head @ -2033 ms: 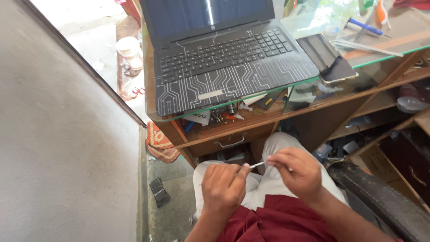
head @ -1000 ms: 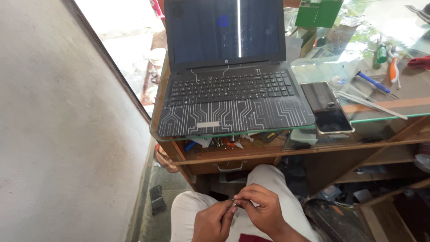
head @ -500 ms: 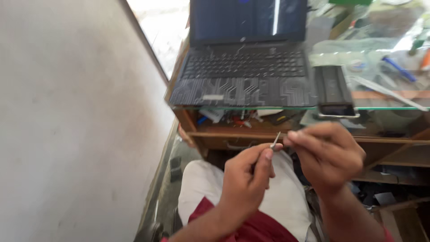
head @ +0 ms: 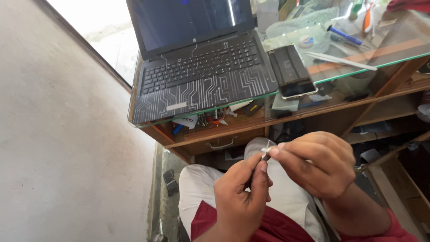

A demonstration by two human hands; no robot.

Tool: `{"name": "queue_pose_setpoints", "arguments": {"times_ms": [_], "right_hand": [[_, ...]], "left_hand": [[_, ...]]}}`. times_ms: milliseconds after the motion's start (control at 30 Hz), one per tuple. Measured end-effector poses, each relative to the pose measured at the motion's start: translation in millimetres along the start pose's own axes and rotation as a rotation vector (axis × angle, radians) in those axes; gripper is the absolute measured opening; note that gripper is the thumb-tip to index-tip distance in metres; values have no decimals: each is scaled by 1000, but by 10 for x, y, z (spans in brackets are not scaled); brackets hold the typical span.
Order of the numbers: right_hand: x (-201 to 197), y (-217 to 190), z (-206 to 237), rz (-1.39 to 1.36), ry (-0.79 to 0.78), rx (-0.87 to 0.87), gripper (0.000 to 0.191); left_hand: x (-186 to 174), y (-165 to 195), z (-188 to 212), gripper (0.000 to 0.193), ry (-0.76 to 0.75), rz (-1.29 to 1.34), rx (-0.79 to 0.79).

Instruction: The person opens a laptop, types on the keyboard, and then uses a small metal tool to manipulate a thin white cable or ribbon. The person also briefly handles a smartphone and a red cloth.

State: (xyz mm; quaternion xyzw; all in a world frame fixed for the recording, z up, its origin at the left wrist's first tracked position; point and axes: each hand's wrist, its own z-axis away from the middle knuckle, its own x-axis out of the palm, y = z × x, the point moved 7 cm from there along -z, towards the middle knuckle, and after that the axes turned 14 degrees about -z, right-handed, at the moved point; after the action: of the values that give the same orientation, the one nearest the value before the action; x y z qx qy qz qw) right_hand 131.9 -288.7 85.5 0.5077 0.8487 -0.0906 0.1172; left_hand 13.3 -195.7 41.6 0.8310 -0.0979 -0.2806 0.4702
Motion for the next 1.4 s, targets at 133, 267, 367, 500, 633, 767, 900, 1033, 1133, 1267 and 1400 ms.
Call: {"name": "queue_pose_setpoints", "arguments": {"times_ms": [133,267,367,500,633,767,900,1033,1133,1267,1400], "right_hand": [[94,-143,26,-16,-12,-22,19],[176,-204,16,-81,-49,-10,19],[179,-210,-13,-44,-46,-16,19],[169,-229,-32,-41,-21,-27,19],[241,-222,-18,-70,-137,-12,17],[182,-180,12,176,-62,-45,13],[156,-196,98,-4,-75,-67,14],[170,-238,193,251,-102,-79,14],[170,-228,223,157,-96,17,13],[249,-269,141,-23,-137,32,16],[146,-374,-34,130,-25,-17,18]], "left_hand": [[-235,146,108,19,116,-212,185],[-396,236,142,22,173,-263,268],[-422,271,133,21,188,-256,304],[-422,250,134,22,181,-254,315],[-429,208,155,21,156,-250,287],[-464,177,145,19,139,-190,248],[-533,236,186,16,223,-213,284],[-577,322,216,15,309,-327,388],[-599,377,244,16,359,-400,441],[-616,439,285,17,341,-427,485],[-658,464,307,16,377,-464,474]]}}
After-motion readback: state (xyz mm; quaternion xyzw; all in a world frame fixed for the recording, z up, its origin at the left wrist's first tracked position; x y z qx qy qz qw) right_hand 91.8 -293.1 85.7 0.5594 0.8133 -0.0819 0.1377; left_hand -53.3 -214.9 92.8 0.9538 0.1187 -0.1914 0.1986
